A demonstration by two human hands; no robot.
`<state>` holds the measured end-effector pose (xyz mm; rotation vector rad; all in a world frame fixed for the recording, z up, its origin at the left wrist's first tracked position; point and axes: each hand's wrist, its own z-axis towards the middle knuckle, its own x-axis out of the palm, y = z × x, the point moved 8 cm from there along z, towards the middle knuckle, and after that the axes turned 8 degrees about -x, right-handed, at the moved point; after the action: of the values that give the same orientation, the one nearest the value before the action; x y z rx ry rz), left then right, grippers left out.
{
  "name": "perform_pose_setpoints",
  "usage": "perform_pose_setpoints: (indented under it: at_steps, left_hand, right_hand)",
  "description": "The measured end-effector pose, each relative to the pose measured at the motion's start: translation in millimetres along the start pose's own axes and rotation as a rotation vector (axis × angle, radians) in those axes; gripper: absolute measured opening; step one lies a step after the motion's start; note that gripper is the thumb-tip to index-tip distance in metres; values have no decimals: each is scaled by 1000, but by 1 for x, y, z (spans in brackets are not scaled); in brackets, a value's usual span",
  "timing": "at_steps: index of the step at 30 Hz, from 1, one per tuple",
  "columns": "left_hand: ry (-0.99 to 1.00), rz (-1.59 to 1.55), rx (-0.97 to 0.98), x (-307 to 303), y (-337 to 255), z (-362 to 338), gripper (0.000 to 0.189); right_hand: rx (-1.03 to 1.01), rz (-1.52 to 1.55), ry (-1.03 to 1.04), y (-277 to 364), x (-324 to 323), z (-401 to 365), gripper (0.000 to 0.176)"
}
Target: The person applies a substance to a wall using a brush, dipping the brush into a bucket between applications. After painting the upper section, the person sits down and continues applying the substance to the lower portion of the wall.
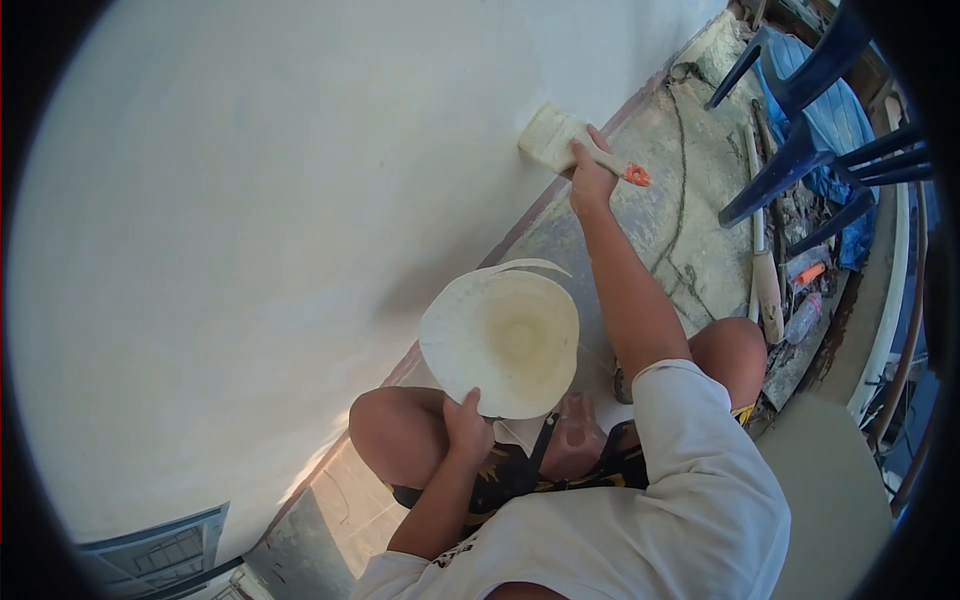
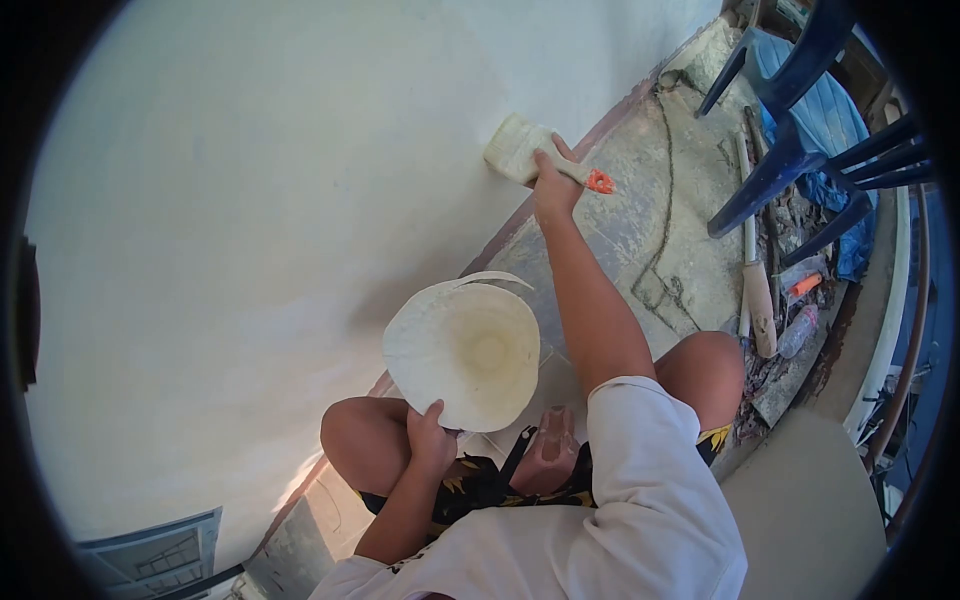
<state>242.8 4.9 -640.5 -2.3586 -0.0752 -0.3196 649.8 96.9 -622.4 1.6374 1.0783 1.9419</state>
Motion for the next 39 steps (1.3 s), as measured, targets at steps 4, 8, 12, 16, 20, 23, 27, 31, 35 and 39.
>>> perform_pose_setpoints:
  at_steps: [4, 8, 12, 16, 20, 23, 27, 31, 35, 39]
  left_hand:
    - [-51, 52, -7, 4, -3, 2, 41]
    - [-48, 40, 1, 8, -6, 7, 42]
    - [-55, 23, 6, 13, -10, 8, 43]
    - [-66, 29, -4, 14, -11, 5, 48]
    - [-60, 22, 32, 11, -9, 11, 48]
    - [-43, 50, 19, 11, -11, 19, 46]
    - [-25, 35, 39, 14, -15, 20, 44]
    - [20, 25, 68, 11, -15, 16, 43]
    - [13, 24, 105, 6, -14, 14, 42]
    - [2, 62, 80, 6, -11, 13, 43]
  right_hand:
    - [13, -34, -147, 0, 2, 9, 44]
    - [-20, 185, -23, 71, 67, 16, 43]
    - [-70, 331, 104, 76, 62, 16, 43]
    - [60, 5, -68, -19, -16, 6, 45]
    - [30, -7, -181, -9, -18, 0, 45]
    - [-4, 93, -62, 44, 60, 4, 45]
    - [-165, 430, 125, 138, 108, 0, 45]
    - [-31, 177, -49, 43, 50, 1, 45]
    - [24, -21, -152, -14, -13, -6, 45]
    - [-18, -70, -191, 8, 25, 6, 44]
